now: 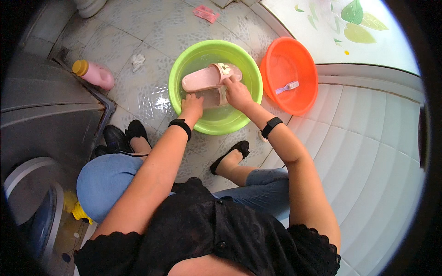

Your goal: The person washes yellow sandals and pink sandals using a cloth and soapy water in a bucket.

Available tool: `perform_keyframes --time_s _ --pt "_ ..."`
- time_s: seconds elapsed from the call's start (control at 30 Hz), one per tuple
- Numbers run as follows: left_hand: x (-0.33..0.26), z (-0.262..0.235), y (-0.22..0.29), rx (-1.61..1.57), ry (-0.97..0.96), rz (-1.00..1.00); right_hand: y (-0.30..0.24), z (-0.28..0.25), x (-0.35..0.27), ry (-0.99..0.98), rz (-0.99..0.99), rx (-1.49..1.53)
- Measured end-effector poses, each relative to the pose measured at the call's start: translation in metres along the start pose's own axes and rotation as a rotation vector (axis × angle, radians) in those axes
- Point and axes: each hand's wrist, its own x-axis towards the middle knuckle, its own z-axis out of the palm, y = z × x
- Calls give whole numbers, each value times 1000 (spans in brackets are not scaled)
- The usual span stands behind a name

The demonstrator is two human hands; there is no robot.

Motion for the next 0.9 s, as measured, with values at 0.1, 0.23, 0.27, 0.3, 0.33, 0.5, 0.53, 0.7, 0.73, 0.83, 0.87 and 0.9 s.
perform_keyframes --time_s 0.1,0.23,0.27,0.3,0.33,0.5,0.53,0.7,0.73,0.83,0.87,0.9 --pt "5 -15 8 26 21 16 -10 -12 9 100 86 -72" --pt "10 -20 11 -63 329 70 -16 5 27 62 118 -156" --pt "11 -19 10 -78 445 91 -15 11 29 50 66 -207" --pt "10 -16 7 -74 443 86 -15 18 33 50 63 -202" --pt "6 -11 7 -25 427 76 -15 26 35 5 112 -241" --pt "12 -13 12 117 151 23 12 62 41 -27 195 -244" --pt "12 -12 10 103 108 26 10 65 43 -42 202 -246" --pt "20 -7 -14 43 -86 6 -17 63 53 -135 77 -575" --pt "20 -5 -11 45 -121 14 -15 60 52 -275 141 -513" --pt "22 -1 -7 70 -152 28 -9 55 54 -360 184 -460" --pt "21 1 -10 71 -155 27 -13 54 55 -335 178 -469" --pt "21 3 -13 73 -158 27 -17 54 57 -310 173 -476"
